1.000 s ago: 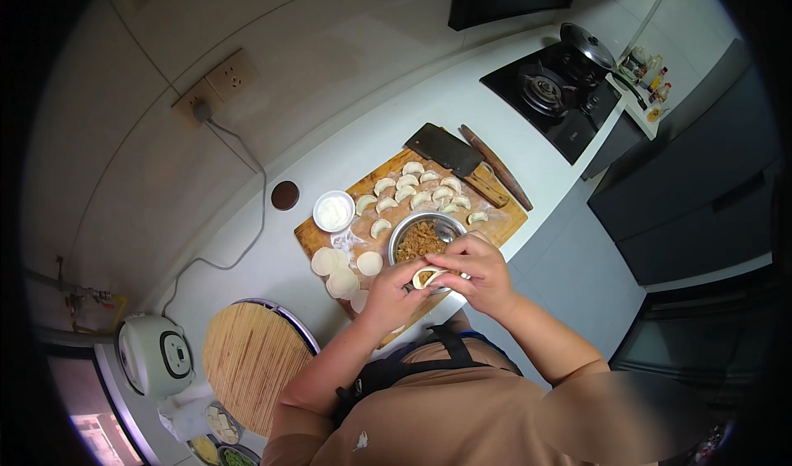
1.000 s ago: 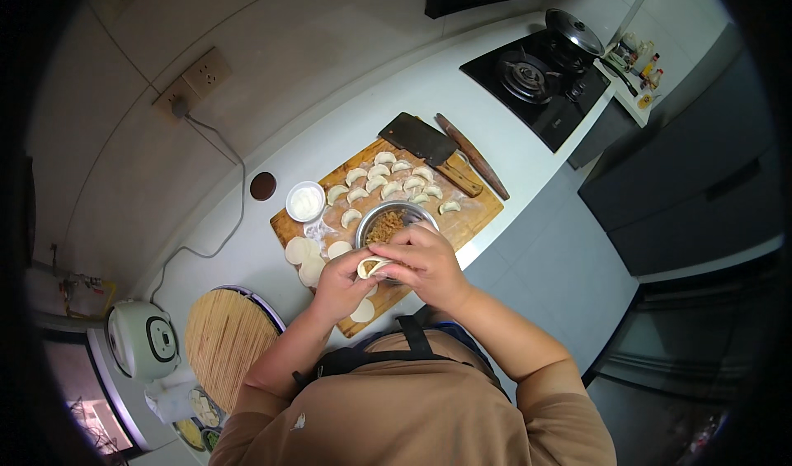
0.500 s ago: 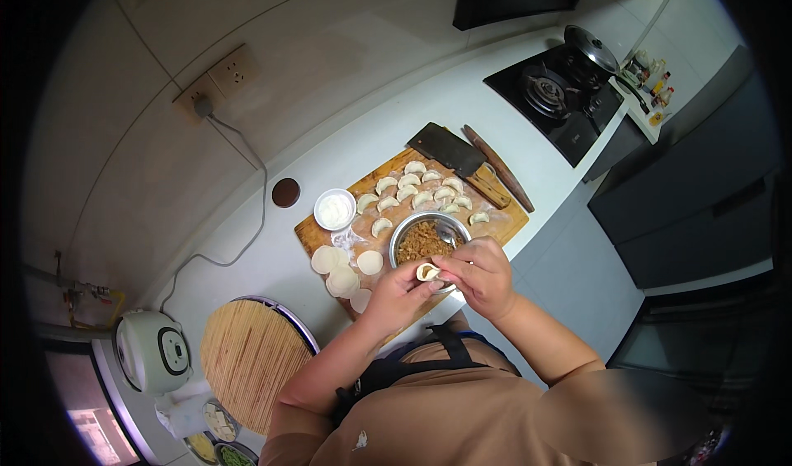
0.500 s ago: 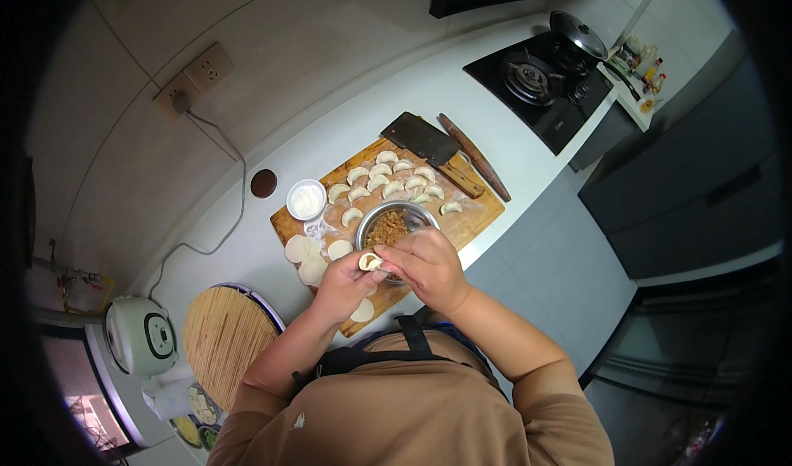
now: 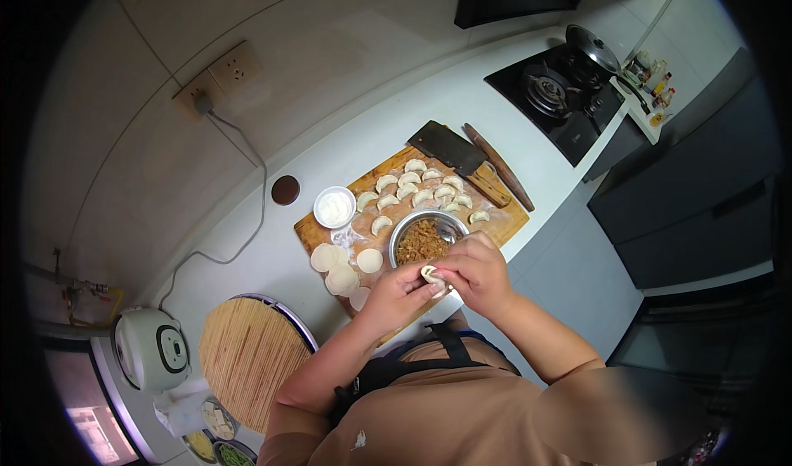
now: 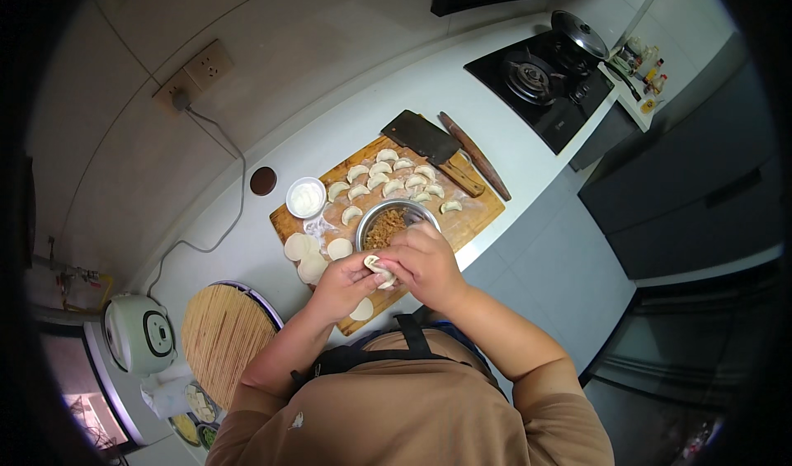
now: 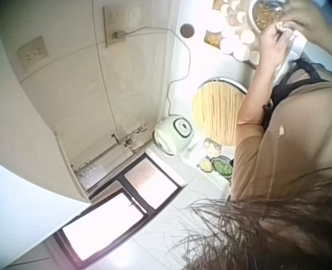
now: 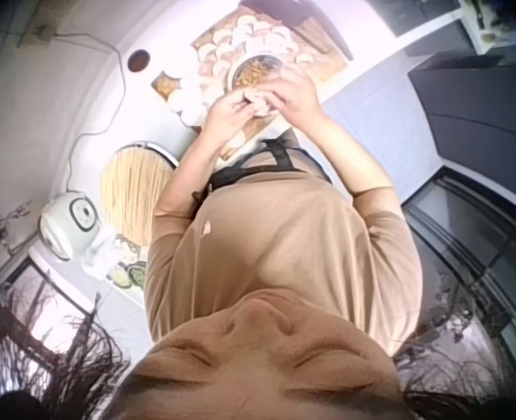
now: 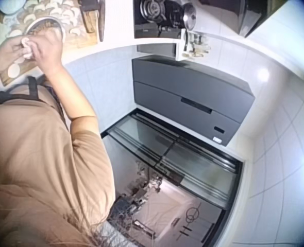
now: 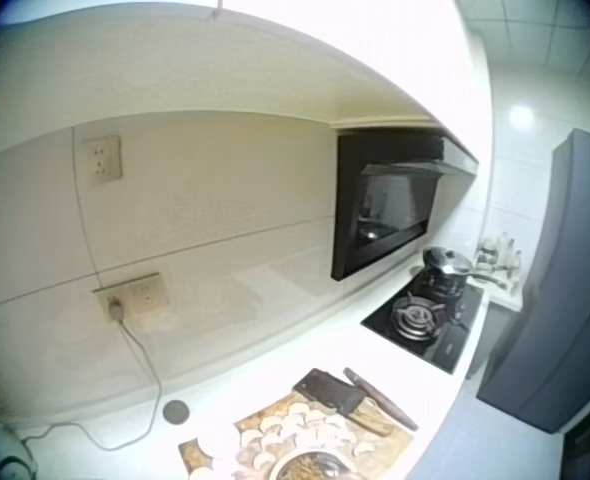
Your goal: The person prepares dumplings by placing a spoonful of filling onto round dough wrappers, then folding and pinching the edges to seal them. The finished dumplings are placed on a wooden board next to the filling bowl.
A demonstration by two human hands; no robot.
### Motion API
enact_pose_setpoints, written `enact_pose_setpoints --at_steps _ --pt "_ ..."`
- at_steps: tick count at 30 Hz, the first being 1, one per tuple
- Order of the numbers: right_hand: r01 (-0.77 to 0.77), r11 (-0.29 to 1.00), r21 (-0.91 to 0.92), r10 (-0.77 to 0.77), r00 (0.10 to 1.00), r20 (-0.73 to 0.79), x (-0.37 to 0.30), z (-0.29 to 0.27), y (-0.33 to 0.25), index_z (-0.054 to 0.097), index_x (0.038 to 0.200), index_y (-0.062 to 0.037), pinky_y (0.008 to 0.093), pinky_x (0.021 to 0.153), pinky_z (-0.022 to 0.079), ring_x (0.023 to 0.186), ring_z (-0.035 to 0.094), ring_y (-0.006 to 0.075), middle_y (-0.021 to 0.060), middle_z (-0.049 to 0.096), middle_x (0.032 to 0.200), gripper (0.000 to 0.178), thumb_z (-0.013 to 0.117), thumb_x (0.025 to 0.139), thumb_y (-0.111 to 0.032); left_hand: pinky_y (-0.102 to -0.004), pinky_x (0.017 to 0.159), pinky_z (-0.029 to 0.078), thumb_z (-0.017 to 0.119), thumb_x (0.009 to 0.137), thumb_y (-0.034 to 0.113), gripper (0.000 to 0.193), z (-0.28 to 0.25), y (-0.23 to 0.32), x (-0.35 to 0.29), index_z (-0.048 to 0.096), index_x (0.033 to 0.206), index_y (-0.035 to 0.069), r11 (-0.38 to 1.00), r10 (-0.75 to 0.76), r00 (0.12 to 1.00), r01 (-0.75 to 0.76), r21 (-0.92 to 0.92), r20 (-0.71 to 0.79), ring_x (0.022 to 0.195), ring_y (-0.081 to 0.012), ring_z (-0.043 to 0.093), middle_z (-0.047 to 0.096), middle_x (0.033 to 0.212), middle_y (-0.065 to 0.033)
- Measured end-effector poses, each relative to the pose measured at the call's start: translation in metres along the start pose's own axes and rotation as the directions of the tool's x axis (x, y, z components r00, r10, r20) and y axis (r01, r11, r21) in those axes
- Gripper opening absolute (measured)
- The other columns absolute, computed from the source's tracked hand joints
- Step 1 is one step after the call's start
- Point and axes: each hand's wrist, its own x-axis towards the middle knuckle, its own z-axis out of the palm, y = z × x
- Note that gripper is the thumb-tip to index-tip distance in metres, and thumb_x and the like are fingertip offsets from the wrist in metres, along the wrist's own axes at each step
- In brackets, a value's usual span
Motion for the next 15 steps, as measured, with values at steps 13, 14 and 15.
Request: enact_pose_setpoints --at_steps 13,14,15 --pt "-0.182 0.971 0.154 0.169 0.981 0.093 0.002 0.003 0.000 0.069 0.091 -0.0097 0.0312 0.064 0.042 0.073 0.053 0.0222 0.0044 0.057 0.078 0.025 0.072 0.066 -0.007 -0.0225 0.068 0.046 0.055 0.088 0.004 0.015 -0.006 -0.001 0.003 0.056 0.102 -0.001 0.998 -0.041 0.999 0.040 0.047 0.002 0.077 -0.0075 0.055 0.058 0.088 -0.0016" --pt "-0.229 0.950 0.213 0.212 0.972 0.101 0.000 0.005 0.002 0.069 0.090 -0.0097 0.0311 0.064 0.042 0.073 0.053 0.0223 0.0044 0.057 0.079 0.025 0.072 0.066 -0.007 -0.0226 0.068 0.046 0.055 0.088 0.005 0.015 -0.007 -0.001 0.003 0.056 0.102 -0.001 0.998 -0.047 0.999 0.047 0.048 0.010 0.076 -0.0079 0.055 0.058 0.089 -0.0019" --pt "-0.188 0.965 0.184 0.176 0.981 0.082 0.000 0.006 0.003 0.068 0.091 -0.0094 0.0314 0.064 0.042 0.072 0.053 0.0228 0.0050 0.057 0.079 0.024 0.071 0.067 -0.006 -0.0228 0.068 0.046 0.055 0.088 0.005 0.016 -0.008 -0.001 0.003 0.056 0.103 -0.001 0.997 -0.054 0.998 0.053 0.050 0.019 0.076 -0.0082 0.055 0.058 0.089 -0.0023"
